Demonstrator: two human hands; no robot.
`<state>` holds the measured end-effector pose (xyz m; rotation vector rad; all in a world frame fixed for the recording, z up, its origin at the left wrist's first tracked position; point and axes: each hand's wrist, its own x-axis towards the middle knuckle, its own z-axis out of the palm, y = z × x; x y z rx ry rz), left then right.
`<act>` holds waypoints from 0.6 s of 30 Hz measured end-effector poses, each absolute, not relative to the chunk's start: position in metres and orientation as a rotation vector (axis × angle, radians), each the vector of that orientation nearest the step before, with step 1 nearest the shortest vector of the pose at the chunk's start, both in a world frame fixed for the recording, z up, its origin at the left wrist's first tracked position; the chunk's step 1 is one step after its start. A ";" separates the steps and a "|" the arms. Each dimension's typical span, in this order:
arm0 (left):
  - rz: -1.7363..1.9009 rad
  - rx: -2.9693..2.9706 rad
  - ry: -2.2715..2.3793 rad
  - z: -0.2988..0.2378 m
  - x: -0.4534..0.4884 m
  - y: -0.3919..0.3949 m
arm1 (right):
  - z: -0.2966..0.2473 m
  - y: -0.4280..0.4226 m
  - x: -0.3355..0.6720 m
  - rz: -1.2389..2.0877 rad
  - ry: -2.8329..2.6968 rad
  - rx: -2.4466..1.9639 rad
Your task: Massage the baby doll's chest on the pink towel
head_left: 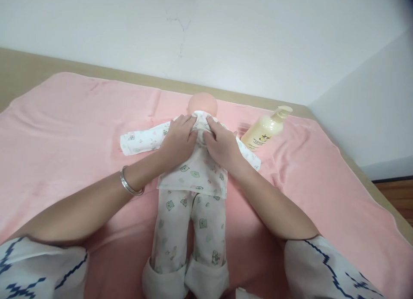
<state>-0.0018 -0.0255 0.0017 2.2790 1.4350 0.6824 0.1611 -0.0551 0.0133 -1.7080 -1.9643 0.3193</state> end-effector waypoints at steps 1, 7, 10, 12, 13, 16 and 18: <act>0.661 2.257 1.446 0.003 -0.002 -0.025 | 0.014 -0.054 0.162 0.360 -1.954 -1.704; 0.523 2.233 1.461 0.005 -0.006 -0.020 | 0.019 -0.043 0.168 0.488 -1.965 -1.752; 0.516 2.268 1.449 0.002 -0.008 -0.016 | 0.014 -0.039 0.166 0.461 -1.967 -1.853; 0.529 2.303 1.433 -0.002 -0.008 -0.014 | 0.009 -0.037 0.166 0.426 -1.957 -1.913; 0.537 2.325 1.425 -0.005 -0.007 -0.013 | 0.007 -0.037 0.166 0.416 -1.969 -1.918; 0.590 2.410 1.387 -0.011 -0.006 -0.011 | 0.003 -0.034 0.168 0.394 -2.071 -1.849; 0.632 2.446 1.344 -0.014 -0.006 -0.009 | 0.005 -0.034 0.169 0.372 -2.146 -1.800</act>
